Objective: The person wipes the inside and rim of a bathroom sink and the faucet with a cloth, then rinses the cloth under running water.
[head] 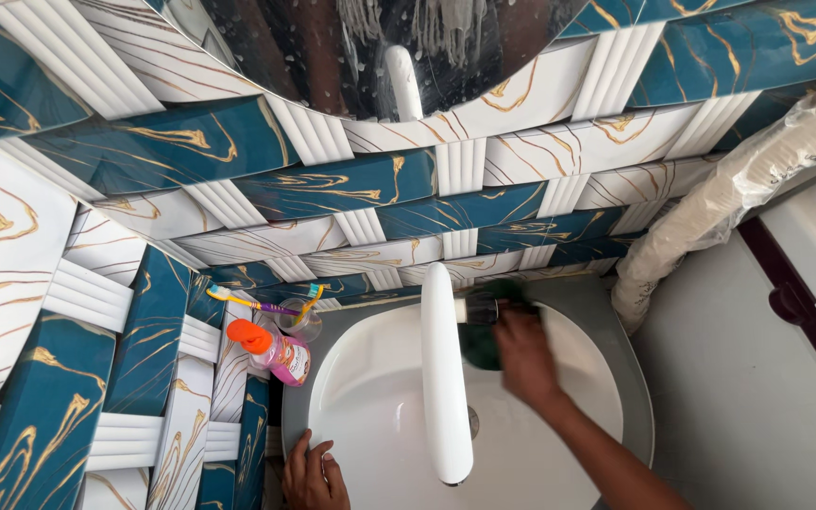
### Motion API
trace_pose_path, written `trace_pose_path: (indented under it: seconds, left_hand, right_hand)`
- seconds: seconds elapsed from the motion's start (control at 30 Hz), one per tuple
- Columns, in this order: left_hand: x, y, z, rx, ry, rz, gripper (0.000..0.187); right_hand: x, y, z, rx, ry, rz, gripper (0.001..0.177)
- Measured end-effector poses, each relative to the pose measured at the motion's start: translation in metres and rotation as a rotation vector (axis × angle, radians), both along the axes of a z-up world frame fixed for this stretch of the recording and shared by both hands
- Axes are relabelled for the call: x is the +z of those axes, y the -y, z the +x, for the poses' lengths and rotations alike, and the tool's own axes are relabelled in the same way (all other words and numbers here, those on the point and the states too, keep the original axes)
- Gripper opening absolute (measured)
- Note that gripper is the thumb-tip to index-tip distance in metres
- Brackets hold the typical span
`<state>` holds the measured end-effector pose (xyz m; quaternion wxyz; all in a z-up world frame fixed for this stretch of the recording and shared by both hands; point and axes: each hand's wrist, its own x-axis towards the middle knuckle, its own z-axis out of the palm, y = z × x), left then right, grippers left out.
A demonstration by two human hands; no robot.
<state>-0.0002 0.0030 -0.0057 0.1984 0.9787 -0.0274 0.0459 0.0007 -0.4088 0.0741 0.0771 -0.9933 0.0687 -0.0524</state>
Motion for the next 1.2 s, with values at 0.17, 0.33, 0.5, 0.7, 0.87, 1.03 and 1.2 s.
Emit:
trace_pose_path:
  seconds: [0.17, 0.33, 0.5, 0.7, 0.87, 1.03, 1.2]
  left_hand:
    - [-0.01, -0.006, 0.001, -0.021, 0.043, -0.016, 0.034]
    - [-0.009, -0.006, 0.003, -0.025, 0.055, -0.056, 0.032]
    - [0.009, 0.004, -0.001, -0.003, 0.049, -0.023, 0.03]
    - [0.027, 0.011, -0.003, 0.008, 0.037, -0.005, 0.03]
    - [0.037, 0.018, -0.006, 0.036, 0.02, -0.021, 0.031]
    - [0.043, 0.022, -0.008, 0.049, -0.01, 0.004, 0.033]
    - [0.049, 0.023, -0.007, 0.034, 0.015, -0.016, 0.032]
  right_hand:
    - [-0.021, -0.005, -0.001, 0.455, 0.23, 0.148, 0.072]
    - [-0.009, 0.07, 0.006, 0.258, 0.373, 0.234, 0.061]
    - [0.028, 0.119, -0.015, -0.084, 0.141, -0.043, 0.069]
    - [0.054, 0.093, -0.08, -0.297, -0.279, -0.141, 0.056]
    - [0.038, 0.066, -0.126, -0.099, -0.546, -0.165, 0.02]
    - [0.008, -0.01, -0.143, 0.264, -0.912, 0.153, 0.026]
    - [-0.003, -0.08, -0.117, 0.548, -1.079, 0.55, 0.047]
